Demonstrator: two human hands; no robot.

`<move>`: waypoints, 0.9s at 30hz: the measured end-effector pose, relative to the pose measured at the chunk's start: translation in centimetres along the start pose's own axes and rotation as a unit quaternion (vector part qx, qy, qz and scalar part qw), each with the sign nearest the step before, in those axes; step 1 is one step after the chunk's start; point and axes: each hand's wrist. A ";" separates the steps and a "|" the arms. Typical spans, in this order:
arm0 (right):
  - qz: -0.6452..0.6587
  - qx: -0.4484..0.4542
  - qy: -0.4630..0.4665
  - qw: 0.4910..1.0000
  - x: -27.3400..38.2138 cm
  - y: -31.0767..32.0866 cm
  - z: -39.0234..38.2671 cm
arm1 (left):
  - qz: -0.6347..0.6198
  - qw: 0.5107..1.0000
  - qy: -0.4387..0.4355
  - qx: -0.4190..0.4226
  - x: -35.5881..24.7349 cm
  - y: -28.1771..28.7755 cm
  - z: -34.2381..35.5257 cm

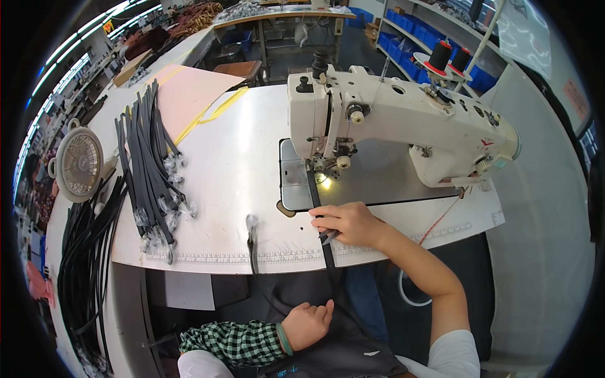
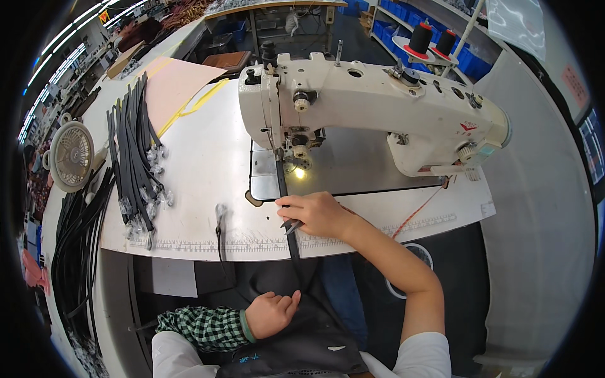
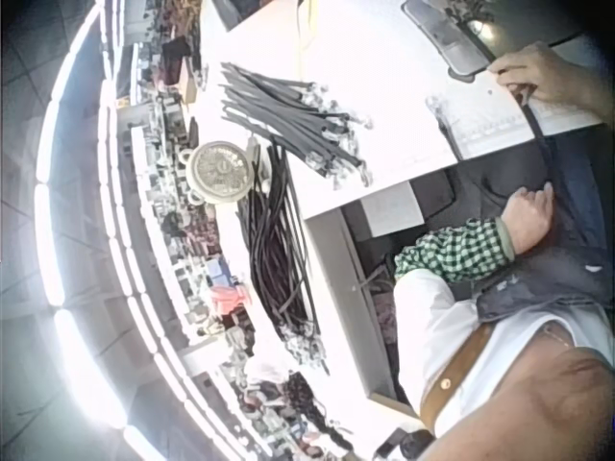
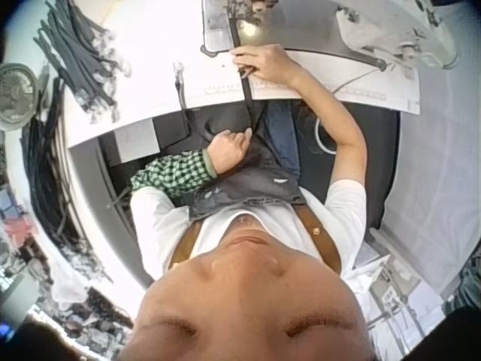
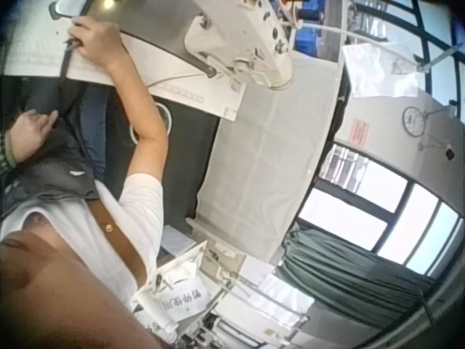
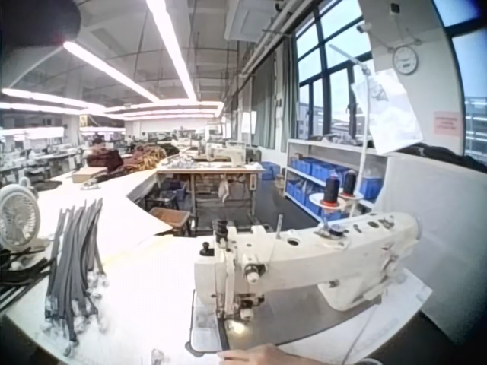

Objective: The person operates an industrial sewing machine to stitch long black straps. They feed the straps through the machine, guide them with both hands, and cut the thread after each piece is completed. The finished straps are placed on a pile to the left of the machine.

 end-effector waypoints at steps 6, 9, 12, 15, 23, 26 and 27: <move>0.022 0.004 0.060 0.998 0.2 0.3 -0.1 | -0.240 0.946 0.208 -0.064 4.0 -4.8 -0.4; 0.022 0.026 0.079 0.996 0.6 0.5 -0.1 | -0.228 0.936 0.239 -0.120 5.0 -4.9 -0.8; 0.021 0.030 0.090 0.995 0.6 0.5 -0.1 | -0.116 0.971 0.127 -0.166 6.0 -4.0 -0.6; 0.029 0.024 0.094 0.995 0.5 0.0 -0.2 | -0.062 0.987 0.030 -0.144 5.7 -2.0 -0.7; 0.033 0.031 0.075 0.996 0.9 0.6 -0.1 | 0.014 0.978 0.050 -0.202 10.2 4.8 4.9; 0.031 0.022 0.080 0.996 1.0 0.6 0.2 | 0.083 0.991 0.056 -0.085 13.9 3.8 6.6; 0.027 0.024 0.078 0.996 1.0 0.7 0.2 | 0.084 0.992 0.037 -0.086 14.8 3.1 7.2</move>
Point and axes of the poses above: each hand's wrist, its own z-axis towards the middle knuckle, its own y-axis out of the back of the hand, x = y × z
